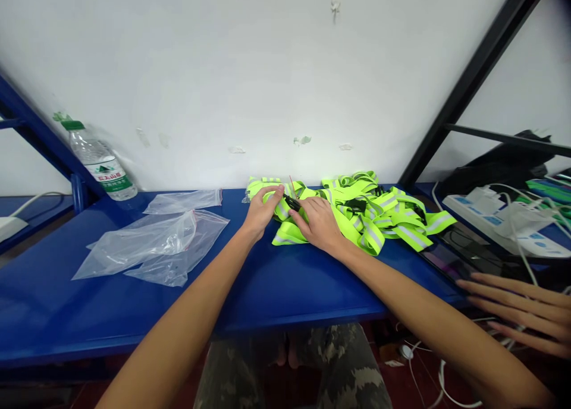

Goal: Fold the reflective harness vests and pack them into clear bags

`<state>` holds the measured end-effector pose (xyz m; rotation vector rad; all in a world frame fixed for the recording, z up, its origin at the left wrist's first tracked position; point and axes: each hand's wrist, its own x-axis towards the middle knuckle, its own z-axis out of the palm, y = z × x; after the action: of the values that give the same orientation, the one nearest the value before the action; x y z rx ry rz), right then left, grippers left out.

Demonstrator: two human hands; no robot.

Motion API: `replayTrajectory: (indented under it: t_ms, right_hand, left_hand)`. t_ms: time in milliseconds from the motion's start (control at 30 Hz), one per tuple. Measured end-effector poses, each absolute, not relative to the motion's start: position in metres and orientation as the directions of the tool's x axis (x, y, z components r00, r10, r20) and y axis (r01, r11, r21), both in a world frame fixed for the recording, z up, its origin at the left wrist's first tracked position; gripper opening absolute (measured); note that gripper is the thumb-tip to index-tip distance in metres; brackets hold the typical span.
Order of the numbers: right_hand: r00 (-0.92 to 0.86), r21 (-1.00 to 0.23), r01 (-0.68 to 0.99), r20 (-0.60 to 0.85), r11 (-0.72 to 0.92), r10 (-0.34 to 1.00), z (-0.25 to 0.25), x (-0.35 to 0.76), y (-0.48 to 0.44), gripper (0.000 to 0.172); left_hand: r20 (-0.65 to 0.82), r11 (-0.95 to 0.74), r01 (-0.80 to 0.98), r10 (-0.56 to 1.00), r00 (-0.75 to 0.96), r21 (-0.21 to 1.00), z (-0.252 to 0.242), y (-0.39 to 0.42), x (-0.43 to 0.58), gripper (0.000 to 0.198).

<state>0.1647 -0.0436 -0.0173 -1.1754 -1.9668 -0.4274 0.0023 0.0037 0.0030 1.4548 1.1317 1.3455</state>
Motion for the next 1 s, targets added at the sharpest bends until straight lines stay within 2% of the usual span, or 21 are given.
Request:
replayTrajectory:
  t_ms: [133, 233, 333, 433, 533, 600, 700, 867, 1000]
  right_hand:
    - [-0.245, -0.125, 0.839, 0.782, 0.530, 0.573, -0.017, 0.166, -0.041, 0.023]
    - [-0.244, -0.096, 0.841, 0.811, 0.532, 0.532, -0.014, 0.167, -0.039, 0.021]
    - [-0.204, -0.096, 0.841, 0.855, 0.532, 0.477, -0.011, 0.168, -0.038, 0.021]
    - [-0.171, -0.113, 0.808, 0.894, 0.578, 0.415, -0.009, 0.169, -0.039, 0.021]
    - [-0.192, -0.108, 0.742, 0.911, 0.661, 0.365, -0.010, 0.169, -0.040, 0.020]
    - [-0.200, -0.114, 0.720, 0.911, 0.684, 0.362, -0.010, 0.169, -0.041, 0.020]
    - [-0.165, -0.159, 0.744, 0.898, 0.649, 0.408, -0.008, 0.171, -0.040, 0.025]
    - [-0.210, -0.205, 0.804, 0.781, 0.558, 0.588, -0.007, 0.179, -0.039, 0.036]
    - [-0.262, -0.222, 0.847, 0.615, 0.482, 0.744, -0.012, 0.182, -0.039, 0.029]
  left_hand:
    - [0.337, -0.309, 0.279, 0.940, -0.059, 0.909, 0.005, -0.002, 0.001, 0.058]
    - [0.531, -0.383, 0.549, 0.836, -0.134, 0.742, 0.009, -0.008, -0.003, 0.060]
    - [0.693, -0.540, 0.656, 0.720, 0.035, 0.528, 0.012, -0.015, -0.004, 0.061]
    - [0.699, -0.668, 0.598, 0.675, 0.236, 0.443, 0.012, -0.021, 0.001, 0.068]
    - [0.646, -0.655, 0.573, 0.716, 0.263, 0.493, 0.008, -0.024, 0.006, 0.070]
    - [0.621, -0.616, 0.583, 0.750, 0.227, 0.531, 0.006, -0.023, 0.007, 0.061]
    - [0.668, -0.611, 0.564, 0.732, 0.134, 0.556, 0.004, -0.018, 0.004, 0.045]
    - [0.727, -0.555, 0.540, 0.666, -0.168, 0.633, 0.006, -0.006, -0.005, 0.041]
    - [0.671, -0.446, 0.539, 0.655, -0.347, 0.714, 0.005, 0.004, -0.012, 0.038]
